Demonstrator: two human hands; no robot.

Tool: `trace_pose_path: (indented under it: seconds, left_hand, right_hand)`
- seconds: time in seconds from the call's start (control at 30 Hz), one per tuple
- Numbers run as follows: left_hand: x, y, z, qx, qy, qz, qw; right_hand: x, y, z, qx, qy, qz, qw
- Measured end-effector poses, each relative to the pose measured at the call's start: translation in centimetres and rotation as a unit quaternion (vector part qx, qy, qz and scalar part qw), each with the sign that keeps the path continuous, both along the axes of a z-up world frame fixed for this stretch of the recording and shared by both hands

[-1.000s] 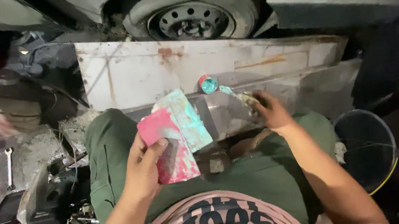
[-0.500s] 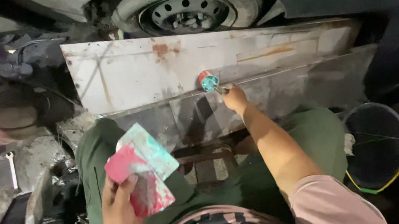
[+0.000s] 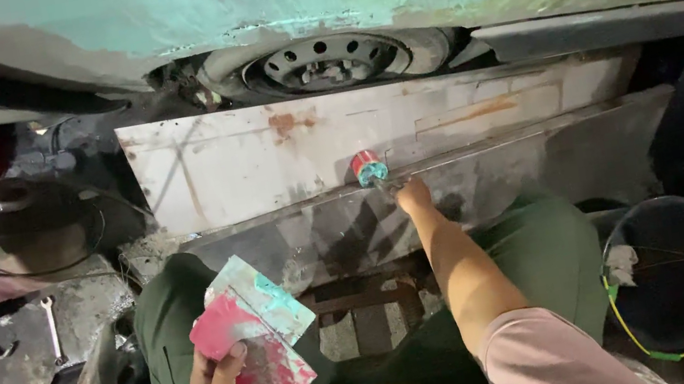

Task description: The person scoops a light blue body filler from a container onto a metal mixing board and spreads it with a red plastic spreader. They then apply the filler to the car's front fender area above the wheel arch, smoothing it with the spreader and repeatedly adding more filler from the board.

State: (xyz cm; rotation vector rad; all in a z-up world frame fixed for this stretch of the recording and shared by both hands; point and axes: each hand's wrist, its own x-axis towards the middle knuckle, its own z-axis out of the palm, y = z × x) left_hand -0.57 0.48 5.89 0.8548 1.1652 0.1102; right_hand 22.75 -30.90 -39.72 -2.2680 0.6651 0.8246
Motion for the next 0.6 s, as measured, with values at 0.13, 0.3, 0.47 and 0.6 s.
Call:
trace_pose_path:
  seconds: [0.13, 0.3, 0.47, 0.6]
  left_hand:
    - [2.0, -0.9, 2.2, -0.009, 0.045, -0.001, 0.999]
    - [1.0, -0.8, 0.4, -0.013, -0.023, -0.025, 0.999]
    - [2.4, -1.7, 0.0, -0.005, -0.085, -0.039, 0.996]
    - [4.0, -2.7, -1.8, -0.016, -0.135, -0.022, 0.990]
  right_hand:
    - [0.8, 0.7, 5.8, 0.032, 0.059, -0.008, 0.998]
    - [0.8, -1.5, 1.6, -0.051, -0.058, 0.328, 0.942]
    - [1.4, 0.0, 13.0, 0.038, -0.115, -0.013, 0.993]
    - [1.0, 1.4, 15.3, 0.218, -0.039, -0.125, 0.967]
